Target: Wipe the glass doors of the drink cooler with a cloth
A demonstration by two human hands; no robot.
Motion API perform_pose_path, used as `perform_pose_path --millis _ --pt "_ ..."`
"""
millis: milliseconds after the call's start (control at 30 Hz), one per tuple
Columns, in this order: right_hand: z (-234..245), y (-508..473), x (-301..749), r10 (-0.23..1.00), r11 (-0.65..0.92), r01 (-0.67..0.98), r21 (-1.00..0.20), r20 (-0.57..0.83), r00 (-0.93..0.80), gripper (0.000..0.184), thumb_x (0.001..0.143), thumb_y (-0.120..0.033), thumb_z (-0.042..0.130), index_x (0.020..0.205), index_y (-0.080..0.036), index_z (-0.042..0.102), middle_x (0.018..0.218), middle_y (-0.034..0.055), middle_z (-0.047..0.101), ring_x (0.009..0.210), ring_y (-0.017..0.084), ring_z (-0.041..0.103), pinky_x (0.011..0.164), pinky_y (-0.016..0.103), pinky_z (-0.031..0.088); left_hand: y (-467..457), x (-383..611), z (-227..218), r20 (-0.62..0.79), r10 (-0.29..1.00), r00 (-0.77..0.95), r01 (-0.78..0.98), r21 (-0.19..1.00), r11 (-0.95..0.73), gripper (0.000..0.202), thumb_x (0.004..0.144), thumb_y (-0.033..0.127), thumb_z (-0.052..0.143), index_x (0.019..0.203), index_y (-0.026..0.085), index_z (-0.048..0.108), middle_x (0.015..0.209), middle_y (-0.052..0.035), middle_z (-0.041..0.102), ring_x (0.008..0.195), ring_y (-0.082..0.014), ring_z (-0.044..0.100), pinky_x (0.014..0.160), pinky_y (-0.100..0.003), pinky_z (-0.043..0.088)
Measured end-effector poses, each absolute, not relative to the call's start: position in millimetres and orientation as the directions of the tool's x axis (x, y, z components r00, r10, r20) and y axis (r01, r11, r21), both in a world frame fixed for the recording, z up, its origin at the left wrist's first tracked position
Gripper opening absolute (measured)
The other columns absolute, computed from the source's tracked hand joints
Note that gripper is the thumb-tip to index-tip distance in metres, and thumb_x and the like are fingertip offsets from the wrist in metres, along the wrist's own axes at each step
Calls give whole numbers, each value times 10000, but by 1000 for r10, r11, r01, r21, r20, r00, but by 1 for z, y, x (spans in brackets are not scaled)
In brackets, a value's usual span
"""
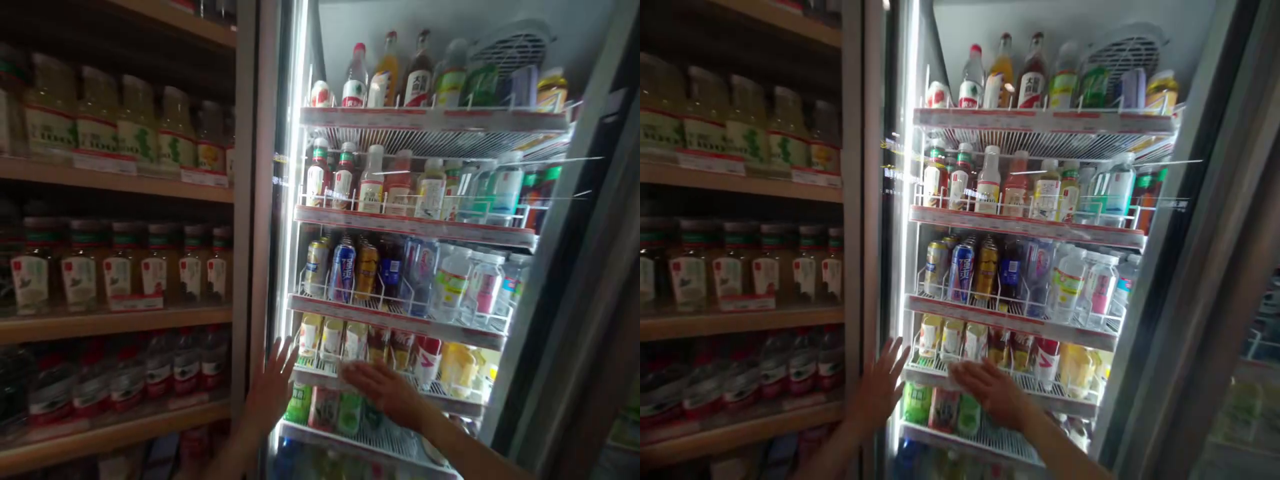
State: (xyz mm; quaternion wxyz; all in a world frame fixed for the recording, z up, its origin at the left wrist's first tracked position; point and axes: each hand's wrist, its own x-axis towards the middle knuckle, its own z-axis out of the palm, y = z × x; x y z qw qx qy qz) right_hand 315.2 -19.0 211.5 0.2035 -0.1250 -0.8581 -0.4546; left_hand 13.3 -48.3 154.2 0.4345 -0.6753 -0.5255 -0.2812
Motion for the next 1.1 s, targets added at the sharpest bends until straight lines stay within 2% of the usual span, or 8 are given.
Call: perform_pose_path --millis 67,233,467,667,733,933,1033,1100 --pt "239 -14 296 38 530 487 695 554 -832 558 845 -31 344 1363 -231 391 1450 -78 350 1390 121 152 1157 361 48 -49 4 154 851 447 274 961 -266 -81 608 789 254 456 1381 195 336 1456 -75 342 1389 -240 192 1129 -454 143" --pt "299 -6 233 168 430 815 388 853 -494 588 847 -62 395 1409 -211 313 1448 10 366 1397 203 147 1133 454 76 -45 -27 182 854 458 247 965 -261 -34 586 765 171 406 1350 146 381 1434 -95 377 1363 -229 267 1113 -465 185" --pt "180 -24 205 63 605 452 655 527 -847 617 771 8 373 1346 -210 422 1426 -70 398 1338 113 279 1139 310 160 -50 -59 166 794 456 402 913 -385 -135 611 747 146 402 1356 178 375 1418 -65 408 1366 -196 260 1118 -435 198" --pt "274 -13 162 166 493 748 445 795 -583 605 825 5 347 1392 -206 345 1453 -33 358 1385 176 178 1152 428 -8 -41 -65 199 856 352 378 925 -364 -109 647 763 133 391 1398 102 274 1421 -134 388 1377 -227 231 1127 -458 156" --pt "268 -15 147 184 500 754 426 798 -573 570 845 -25 357 1388 -200 354 1458 -21 352 1384 172 181 1156 414 14 -40 -66 204 856 331 397 917 -380 -118 662 763 127 391 1408 98 245 1415 -145 395 1376 -241 234 1122 -468 170" --pt "194 -25 175 147 584 540 606 576 -804 549 853 -49 390 1359 -260 391 1413 -65 422 1316 92 309 1118 299 230 -43 -65 188 823 323 467 884 -433 -176 680 757 109 386 1418 120 224 1428 -119 383 1386 -227 200 1144 -444 109" --pt "228 -20 212 196 490 670 558 678 -708 592 846 -34 365 1384 -280 346 1408 -55 429 1358 114 241 1135 367 165 -42 -54 190 828 364 428 904 -380 -198 702 762 119 390 1432 150 182 1437 -106 372 1387 -229 198 1134 -464 145" --pt "252 -17 232 246 384 817 430 805 -540 615 836 -41 373 1406 -263 308 1409 -17 430 1385 157 188 1139 435 97 -41 -42 195 826 367 428 902 -370 -220 720 756 120 400 1437 160 167 1436 -100 373 1388 -232 195 1129 -463 168"
